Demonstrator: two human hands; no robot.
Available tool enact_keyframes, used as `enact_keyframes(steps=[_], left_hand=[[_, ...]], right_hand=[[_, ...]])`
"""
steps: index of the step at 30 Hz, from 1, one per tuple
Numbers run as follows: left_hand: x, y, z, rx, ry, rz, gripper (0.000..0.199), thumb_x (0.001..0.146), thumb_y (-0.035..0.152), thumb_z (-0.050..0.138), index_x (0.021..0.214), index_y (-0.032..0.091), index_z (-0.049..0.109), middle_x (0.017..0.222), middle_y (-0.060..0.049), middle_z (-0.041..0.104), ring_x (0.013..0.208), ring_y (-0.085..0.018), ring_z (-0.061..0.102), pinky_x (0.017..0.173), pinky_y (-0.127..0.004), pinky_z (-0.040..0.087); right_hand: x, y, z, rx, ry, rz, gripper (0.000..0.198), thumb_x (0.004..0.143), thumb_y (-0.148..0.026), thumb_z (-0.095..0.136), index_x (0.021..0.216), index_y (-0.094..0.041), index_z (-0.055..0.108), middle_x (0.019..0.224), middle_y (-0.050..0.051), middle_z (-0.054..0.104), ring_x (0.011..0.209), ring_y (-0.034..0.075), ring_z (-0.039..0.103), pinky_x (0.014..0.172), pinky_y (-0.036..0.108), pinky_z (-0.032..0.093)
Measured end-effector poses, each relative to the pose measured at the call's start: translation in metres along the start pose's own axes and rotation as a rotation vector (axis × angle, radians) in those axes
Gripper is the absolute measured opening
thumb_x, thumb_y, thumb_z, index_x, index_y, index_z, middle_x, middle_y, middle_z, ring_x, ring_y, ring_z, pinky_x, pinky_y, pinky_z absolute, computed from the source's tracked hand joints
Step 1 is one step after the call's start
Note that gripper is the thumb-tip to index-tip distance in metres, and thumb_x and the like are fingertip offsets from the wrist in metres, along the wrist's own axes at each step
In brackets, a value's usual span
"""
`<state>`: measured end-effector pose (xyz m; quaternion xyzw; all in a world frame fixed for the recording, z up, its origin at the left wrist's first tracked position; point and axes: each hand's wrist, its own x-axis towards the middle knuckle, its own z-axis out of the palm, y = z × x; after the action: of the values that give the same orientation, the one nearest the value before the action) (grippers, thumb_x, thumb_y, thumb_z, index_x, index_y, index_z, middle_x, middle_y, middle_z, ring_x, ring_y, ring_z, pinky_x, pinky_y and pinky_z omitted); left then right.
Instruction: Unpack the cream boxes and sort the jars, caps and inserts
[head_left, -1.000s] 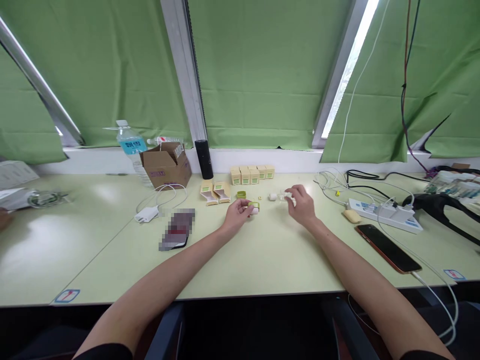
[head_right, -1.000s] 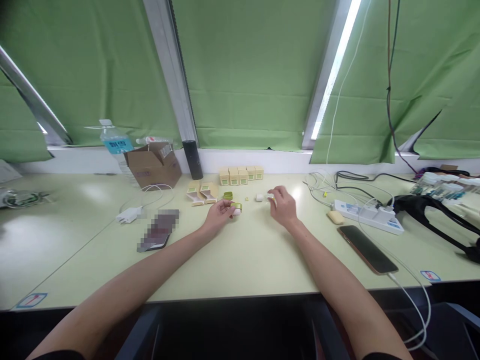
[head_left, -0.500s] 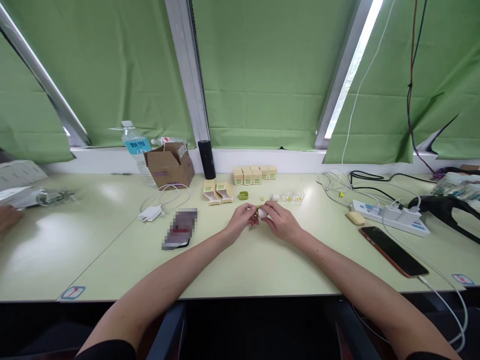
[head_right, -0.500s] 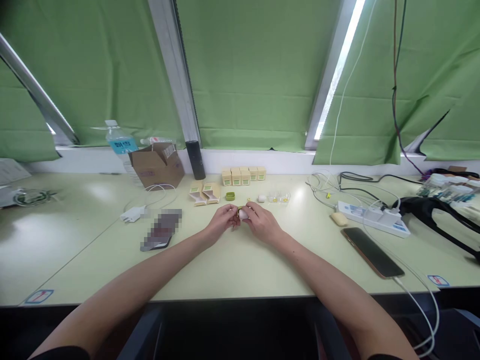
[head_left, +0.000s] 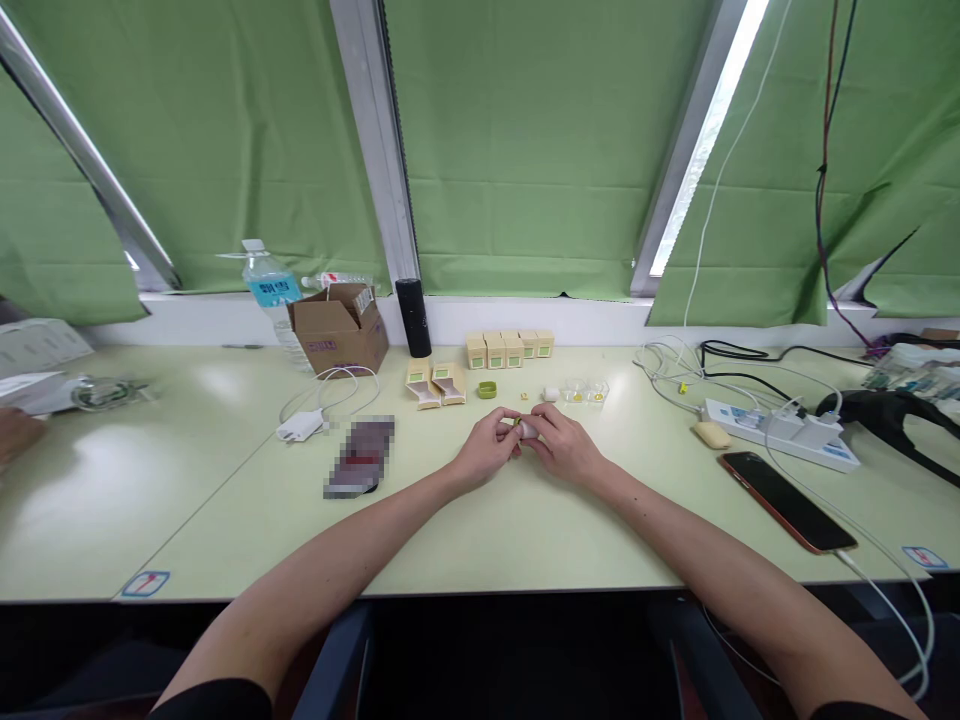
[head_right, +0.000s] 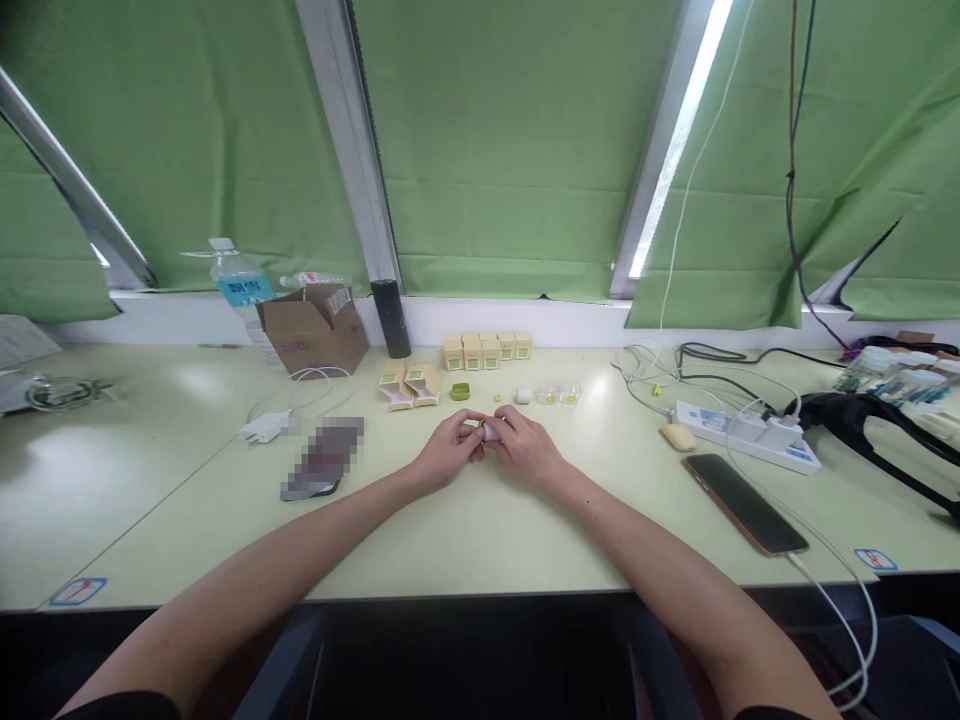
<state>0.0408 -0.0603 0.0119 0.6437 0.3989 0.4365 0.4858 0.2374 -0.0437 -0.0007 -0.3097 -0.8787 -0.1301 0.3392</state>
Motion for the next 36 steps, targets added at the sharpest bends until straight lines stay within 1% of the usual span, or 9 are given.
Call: enact_keyframes(steps=[7,11,15,20,23,27,32,34,36], left_hand=[[0.003,0.006,0.003,0.039,0.063,-0.037,0.019,0.089,0.035,0.059,0.099,0.019,0.06,0.062,0.001,0.064,0.054,-0.014,0.058,0.056,-0.026,0.045],[0.004,0.004,0.003,0.068,0.062,-0.039,0.019,0.092,0.036,0.055,0.099,0.019,0.06,0.065,0.001,0.064,0.056,-0.014,0.056,0.057,-0.027,0.044],[0.002,0.0,-0.006,0.223,-0.003,0.047,0.031,0.094,0.043,0.058,0.116,0.021,0.062,0.08,-0.001,0.065,0.069,-0.016,0.057,0.066,-0.029,0.046],[0.001,-0.003,-0.014,0.498,0.009,0.208,0.047,0.085,0.035,0.073,0.128,0.024,0.061,0.116,-0.007,0.06,0.108,-0.025,0.058,0.094,-0.038,0.047],[0.003,-0.004,-0.015,0.548,0.011,0.239,0.037,0.088,0.034,0.07,0.122,0.024,0.061,0.117,-0.008,0.058,0.114,-0.027,0.055,0.1,-0.042,0.045],[0.007,-0.01,-0.015,0.553,0.033,0.219,0.023,0.087,0.032,0.069,0.107,0.022,0.064,0.11,-0.007,0.06,0.106,-0.026,0.057,0.094,-0.041,0.047],[0.015,-0.019,-0.02,0.364,0.165,0.181,0.032,0.079,0.026,0.077,0.109,0.022,0.067,0.11,-0.007,0.062,0.099,-0.023,0.059,0.091,-0.037,0.049],[0.017,-0.021,-0.021,0.332,0.192,0.172,0.036,0.078,0.023,0.077,0.112,0.022,0.067,0.112,-0.007,0.063,0.097,-0.021,0.059,0.091,-0.036,0.049],[0.018,-0.021,-0.021,0.329,0.193,0.173,0.037,0.077,0.022,0.076,0.114,0.022,0.068,0.113,-0.007,0.064,0.096,-0.021,0.059,0.092,-0.036,0.049]], right_hand=[[0.003,-0.005,0.003,-0.002,0.009,0.042,0.025,0.102,-0.022,0.045,0.124,-0.019,0.057,0.112,0.014,0.062,0.081,0.022,0.065,0.058,0.032,0.053],[0.004,-0.007,0.004,0.029,0.008,0.072,0.02,0.101,-0.021,0.048,0.12,-0.02,0.055,0.114,0.013,0.061,0.084,0.022,0.065,0.059,0.032,0.054],[0.003,-0.005,0.003,0.12,0.003,0.134,0.019,0.101,-0.02,0.049,0.119,-0.02,0.053,0.115,0.014,0.06,0.088,0.023,0.065,0.064,0.036,0.058],[0.003,-0.002,0.001,0.185,-0.041,0.187,0.019,0.101,-0.021,0.049,0.12,-0.022,0.052,0.119,0.013,0.06,0.092,0.024,0.066,0.068,0.038,0.059],[0.003,-0.005,0.002,0.206,-0.067,0.197,0.02,0.102,-0.023,0.047,0.121,-0.022,0.052,0.119,0.013,0.062,0.092,0.024,0.066,0.068,0.038,0.058],[0.005,-0.004,-0.001,0.26,-0.012,0.327,0.021,0.102,-0.027,0.045,0.121,-0.022,0.052,0.107,0.009,0.068,0.083,0.023,0.066,0.069,0.038,0.057],[0.02,0.032,-0.018,0.258,0.206,0.447,0.027,0.097,-0.037,0.057,0.119,-0.022,0.06,0.114,0.011,0.067,0.088,0.024,0.066,0.072,0.038,0.057],[0.033,0.055,-0.024,0.218,0.203,0.487,0.026,0.093,-0.035,0.061,0.114,-0.021,0.066,0.121,0.012,0.064,0.092,0.023,0.066,0.075,0.037,0.057],[0.048,0.077,-0.028,0.142,0.079,0.56,0.027,0.091,-0.029,0.062,0.115,-0.021,0.069,0.12,0.011,0.064,0.093,0.022,0.066,0.08,0.036,0.056]])
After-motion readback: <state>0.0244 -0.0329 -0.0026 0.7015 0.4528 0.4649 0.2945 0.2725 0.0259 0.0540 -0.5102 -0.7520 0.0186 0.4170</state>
